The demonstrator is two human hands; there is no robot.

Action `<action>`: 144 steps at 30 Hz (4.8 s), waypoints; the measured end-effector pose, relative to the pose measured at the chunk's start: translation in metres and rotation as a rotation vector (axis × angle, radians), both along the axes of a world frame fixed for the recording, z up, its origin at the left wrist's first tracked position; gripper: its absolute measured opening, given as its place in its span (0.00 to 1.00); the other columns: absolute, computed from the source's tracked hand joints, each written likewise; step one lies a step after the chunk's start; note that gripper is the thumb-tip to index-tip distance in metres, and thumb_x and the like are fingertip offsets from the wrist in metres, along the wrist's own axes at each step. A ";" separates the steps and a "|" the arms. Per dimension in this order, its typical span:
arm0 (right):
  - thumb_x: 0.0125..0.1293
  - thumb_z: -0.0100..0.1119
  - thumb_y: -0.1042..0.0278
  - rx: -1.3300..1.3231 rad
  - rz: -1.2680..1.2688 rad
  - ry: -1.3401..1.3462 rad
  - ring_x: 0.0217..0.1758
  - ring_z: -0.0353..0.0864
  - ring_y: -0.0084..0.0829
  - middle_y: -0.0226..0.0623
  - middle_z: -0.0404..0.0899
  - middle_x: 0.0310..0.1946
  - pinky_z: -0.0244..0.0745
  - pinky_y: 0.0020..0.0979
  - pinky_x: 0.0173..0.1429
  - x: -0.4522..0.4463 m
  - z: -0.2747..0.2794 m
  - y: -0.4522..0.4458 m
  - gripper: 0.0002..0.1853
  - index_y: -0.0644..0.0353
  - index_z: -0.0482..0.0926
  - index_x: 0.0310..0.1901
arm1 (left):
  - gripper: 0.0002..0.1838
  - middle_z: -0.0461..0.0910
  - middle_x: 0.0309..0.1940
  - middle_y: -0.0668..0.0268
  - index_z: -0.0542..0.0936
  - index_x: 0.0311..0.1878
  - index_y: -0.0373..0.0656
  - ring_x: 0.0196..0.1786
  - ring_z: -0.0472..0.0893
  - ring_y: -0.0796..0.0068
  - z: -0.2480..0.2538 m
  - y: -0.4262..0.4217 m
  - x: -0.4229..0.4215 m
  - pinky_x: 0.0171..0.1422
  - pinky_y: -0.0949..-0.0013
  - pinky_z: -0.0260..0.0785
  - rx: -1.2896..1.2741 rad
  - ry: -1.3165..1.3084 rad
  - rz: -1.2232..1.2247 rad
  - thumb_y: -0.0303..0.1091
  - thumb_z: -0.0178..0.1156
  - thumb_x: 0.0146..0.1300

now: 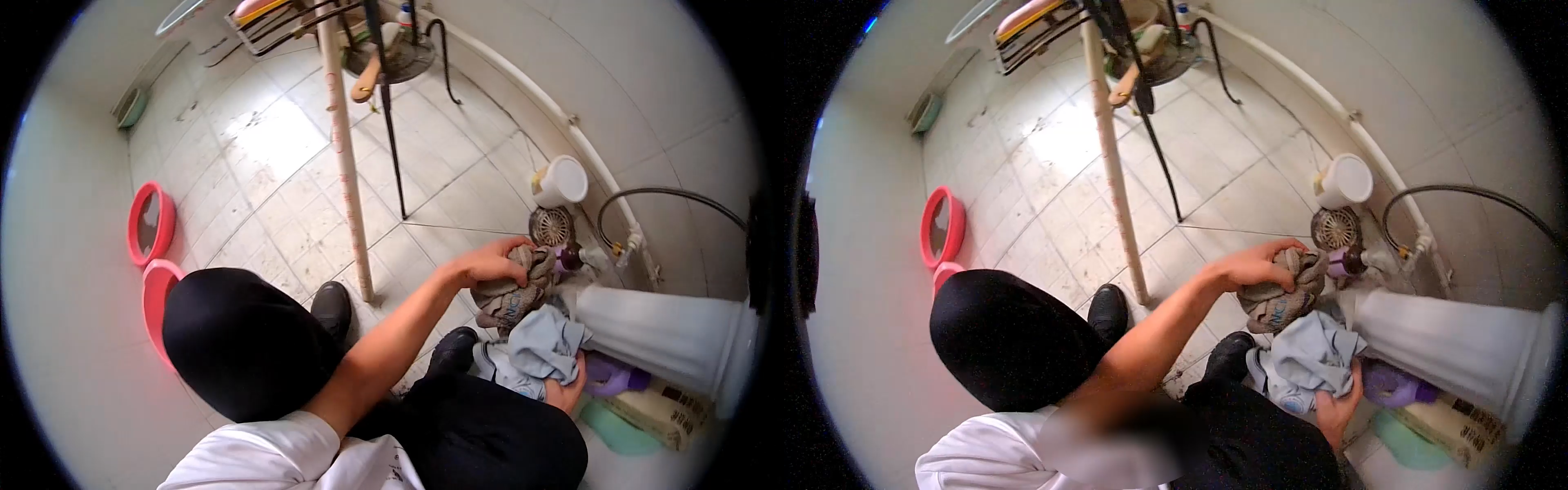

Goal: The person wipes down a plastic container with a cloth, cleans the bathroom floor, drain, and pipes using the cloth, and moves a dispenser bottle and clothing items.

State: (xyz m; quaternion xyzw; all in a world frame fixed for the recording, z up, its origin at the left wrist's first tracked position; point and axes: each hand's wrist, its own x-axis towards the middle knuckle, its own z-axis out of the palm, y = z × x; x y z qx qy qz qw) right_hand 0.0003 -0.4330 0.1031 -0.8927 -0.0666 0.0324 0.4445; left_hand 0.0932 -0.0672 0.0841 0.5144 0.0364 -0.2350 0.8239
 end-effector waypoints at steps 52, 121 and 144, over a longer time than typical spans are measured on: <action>0.59 0.72 0.52 -0.711 0.914 -0.653 0.60 0.84 0.47 0.45 0.86 0.55 0.76 0.39 0.67 0.426 -0.101 0.586 0.33 0.59 0.79 0.64 | 0.47 0.79 0.59 0.61 0.69 0.72 0.38 0.63 0.79 0.66 0.028 0.352 -0.247 0.74 0.65 0.70 -0.143 0.260 1.054 0.30 0.66 0.39; 0.62 0.66 0.72 -0.600 0.838 -0.381 0.71 0.78 0.46 0.51 0.79 0.67 0.66 0.36 0.78 0.426 -0.119 0.499 0.31 0.60 0.76 0.70 | 0.48 0.78 0.62 0.61 0.66 0.73 0.41 0.64 0.79 0.67 -0.002 0.367 -0.241 0.73 0.66 0.68 -0.233 0.436 1.057 0.21 0.61 0.40; 0.64 0.63 0.68 -0.614 1.110 -0.201 0.73 0.75 0.51 0.54 0.76 0.69 0.64 0.41 0.80 0.349 -0.103 0.476 0.33 0.55 0.73 0.73 | 0.55 0.77 0.65 0.56 0.66 0.76 0.38 0.68 0.78 0.60 -0.012 0.356 -0.227 0.78 0.62 0.67 -0.170 0.496 1.187 0.31 0.63 0.33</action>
